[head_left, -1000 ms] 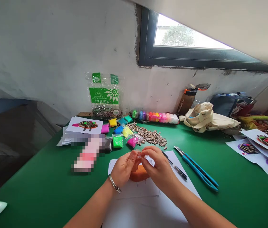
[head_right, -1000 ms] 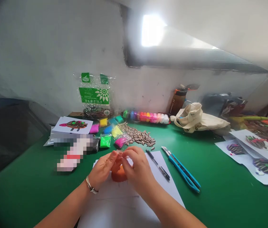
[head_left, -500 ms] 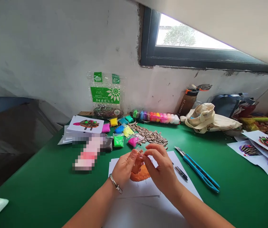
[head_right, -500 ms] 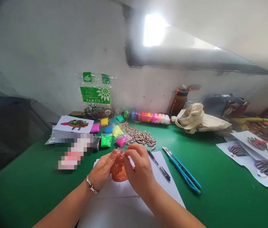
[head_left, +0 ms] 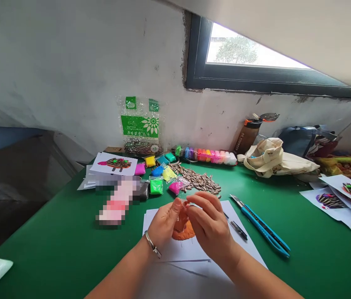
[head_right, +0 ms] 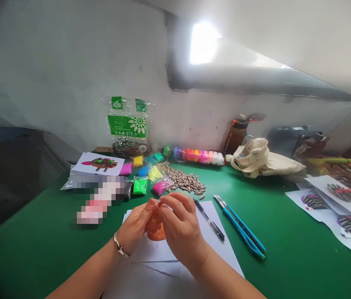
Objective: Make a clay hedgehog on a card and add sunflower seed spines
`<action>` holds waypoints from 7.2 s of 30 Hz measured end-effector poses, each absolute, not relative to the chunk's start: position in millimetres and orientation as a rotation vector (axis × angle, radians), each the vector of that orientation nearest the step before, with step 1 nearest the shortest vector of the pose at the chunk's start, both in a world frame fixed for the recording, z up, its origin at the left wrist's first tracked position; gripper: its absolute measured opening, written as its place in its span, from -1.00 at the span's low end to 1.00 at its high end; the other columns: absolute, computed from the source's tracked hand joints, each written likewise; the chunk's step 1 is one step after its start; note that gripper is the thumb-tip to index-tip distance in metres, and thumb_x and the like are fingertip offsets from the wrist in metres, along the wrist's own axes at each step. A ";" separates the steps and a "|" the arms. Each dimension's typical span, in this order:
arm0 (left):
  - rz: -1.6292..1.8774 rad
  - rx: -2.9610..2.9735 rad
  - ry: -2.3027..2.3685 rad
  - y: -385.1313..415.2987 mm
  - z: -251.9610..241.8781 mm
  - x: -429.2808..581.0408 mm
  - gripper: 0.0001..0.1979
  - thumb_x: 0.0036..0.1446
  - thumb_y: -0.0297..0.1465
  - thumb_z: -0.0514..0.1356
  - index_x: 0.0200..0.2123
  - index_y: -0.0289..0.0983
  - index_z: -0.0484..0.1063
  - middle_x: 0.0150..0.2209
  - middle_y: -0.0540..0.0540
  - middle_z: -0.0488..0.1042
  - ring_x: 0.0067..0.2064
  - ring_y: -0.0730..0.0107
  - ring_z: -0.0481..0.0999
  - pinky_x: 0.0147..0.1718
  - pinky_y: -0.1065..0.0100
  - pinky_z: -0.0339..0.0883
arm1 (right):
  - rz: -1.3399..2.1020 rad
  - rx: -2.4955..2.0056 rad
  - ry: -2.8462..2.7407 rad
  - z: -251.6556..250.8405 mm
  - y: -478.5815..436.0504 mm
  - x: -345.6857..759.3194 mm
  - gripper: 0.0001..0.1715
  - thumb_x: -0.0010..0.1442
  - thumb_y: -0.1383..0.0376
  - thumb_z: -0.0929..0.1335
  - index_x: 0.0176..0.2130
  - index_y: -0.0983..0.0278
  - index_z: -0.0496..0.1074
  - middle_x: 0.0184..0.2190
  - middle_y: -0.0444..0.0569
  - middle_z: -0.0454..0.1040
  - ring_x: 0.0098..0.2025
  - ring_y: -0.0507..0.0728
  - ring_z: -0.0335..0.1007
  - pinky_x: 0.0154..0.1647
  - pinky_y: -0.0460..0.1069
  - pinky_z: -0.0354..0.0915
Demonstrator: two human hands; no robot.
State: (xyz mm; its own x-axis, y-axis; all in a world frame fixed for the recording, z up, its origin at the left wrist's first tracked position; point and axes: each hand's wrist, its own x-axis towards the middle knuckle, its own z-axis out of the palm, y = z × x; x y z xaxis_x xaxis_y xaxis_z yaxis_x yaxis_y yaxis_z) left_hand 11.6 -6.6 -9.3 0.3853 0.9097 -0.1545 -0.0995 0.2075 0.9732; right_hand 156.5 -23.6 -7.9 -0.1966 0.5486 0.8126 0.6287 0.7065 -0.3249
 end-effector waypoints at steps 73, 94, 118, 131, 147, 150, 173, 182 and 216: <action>0.770 1.479 1.094 7.3 -17.5 -4.6 -0.45 0.02 0.07 0.10 -0.54 -0.35 0.42 -0.55 0.00 0.27 -0.47 0.44 0.19 -0.51 0.42 0.08 | 1.277 -1.249 -1.318 -20.9 -14.7 149.0 -0.67 0.15 0.08 0.33 -0.46 0.28 0.35 -0.58 -0.18 0.33 -0.51 0.00 0.23 -0.51 -0.12 0.12; 0.804 1.742 1.630 35.3 -27.2 -42.7 -0.67 0.17 -0.20 0.05 -0.35 -0.24 0.55 -0.41 -0.08 0.56 -0.37 0.31 0.47 -0.42 0.41 0.18 | 0.573 -1.546 -2.059 -5.6 71.9 128.9 -0.79 0.05 0.34 0.25 -0.53 0.26 0.42 -0.58 -0.18 0.33 -0.49 -0.01 0.14 -0.51 -0.11 -0.05; 0.704 1.811 1.542 23.1 -19.3 -31.6 -0.64 0.19 -0.16 0.04 -0.37 -0.21 0.56 -0.43 -0.06 0.57 -0.38 0.34 0.46 -0.46 0.41 0.09 | -0.011 -1.864 -2.398 -28.0 126.9 95.8 -0.61 0.20 0.14 0.29 -0.01 0.23 0.40 -0.01 0.12 0.39 0.05 0.29 0.24 -0.04 0.16 0.16; 0.874 1.621 1.619 33.0 -26.4 -38.4 -0.61 0.13 -0.28 0.11 0.00 -0.27 0.46 -0.10 -0.15 0.57 -0.14 0.26 0.57 -0.16 0.37 0.40 | -0.084 -1.878 -2.455 -15.3 129.7 114.3 -0.66 0.28 0.23 0.30 0.01 0.32 0.35 -0.02 0.07 0.38 -0.08 0.15 0.38 -0.09 0.11 0.35; 1.381 1.969 1.582 29.4 -24.6 -38.9 -0.60 0.14 -0.21 0.13 0.00 -0.25 0.44 0.04 -0.19 0.45 0.12 0.10 0.36 0.16 0.10 0.16 | 0.010 -1.618 -1.984 -1.8 67.8 152.4 -0.68 0.34 0.33 0.10 -0.35 0.27 0.33 -0.29 0.04 0.39 -0.18 0.14 0.26 -0.16 -0.02 0.13; 1.303 1.807 1.395 22.0 -18.9 -33.4 -0.44 0.06 -0.14 0.23 0.11 -0.22 0.33 0.10 -0.18 0.40 0.09 0.09 0.39 0.08 0.09 0.28 | 0.145 -1.481 -2.034 0.9 44.9 155.5 -0.67 0.36 0.28 0.09 -0.35 0.23 0.31 -0.39 -0.07 0.39 -0.31 0.08 0.28 -0.29 -0.07 0.16; 0.971 1.590 1.119 7.9 -11.5 -16.1 -0.23 -0.06 -0.16 0.35 0.21 -0.21 0.20 0.15 -0.24 0.33 0.18 0.04 0.30 0.12 0.10 0.24 | 1.307 -1.168 -1.238 -13.3 -9.9 162.8 -0.65 0.13 0.09 0.35 -0.50 0.29 0.31 -0.58 -0.19 0.25 -0.51 0.00 0.22 -0.45 -0.08 0.12; 0.779 1.882 1.140 2.8 -20.3 -9.7 -0.37 0.03 -0.28 0.27 0.19 -0.17 0.24 0.12 -0.11 0.39 0.09 0.12 0.41 -0.01 0.22 0.40 | 1.564 -1.005 -1.074 -13.6 -14.1 159.7 -0.65 0.05 0.10 0.43 -0.50 0.30 0.31 -0.62 -0.21 0.24 -0.57 -0.05 0.09 -0.52 -0.11 0.02; 0.949 1.800 1.133 -8.3 4.0 -9.3 -0.60 0.02 -0.08 0.25 -0.18 -0.25 0.51 -0.24 -0.13 0.53 -0.23 0.21 0.48 -0.26 0.29 0.39 | 1.500 -0.956 -1.172 -5.6 -21.1 159.3 -0.63 0.10 0.07 0.40 -0.50 0.29 0.32 -0.60 -0.19 0.24 -0.52 -0.03 0.10 -0.49 -0.11 0.07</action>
State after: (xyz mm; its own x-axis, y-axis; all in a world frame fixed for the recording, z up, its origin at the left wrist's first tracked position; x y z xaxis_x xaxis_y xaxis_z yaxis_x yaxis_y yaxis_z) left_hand -9.3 -8.3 4.0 0.3200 0.9304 0.1786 0.3388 -0.2885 0.8955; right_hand 159.3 -21.1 -5.6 -0.2225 0.9748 -0.0177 -0.2190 -0.0677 -0.9734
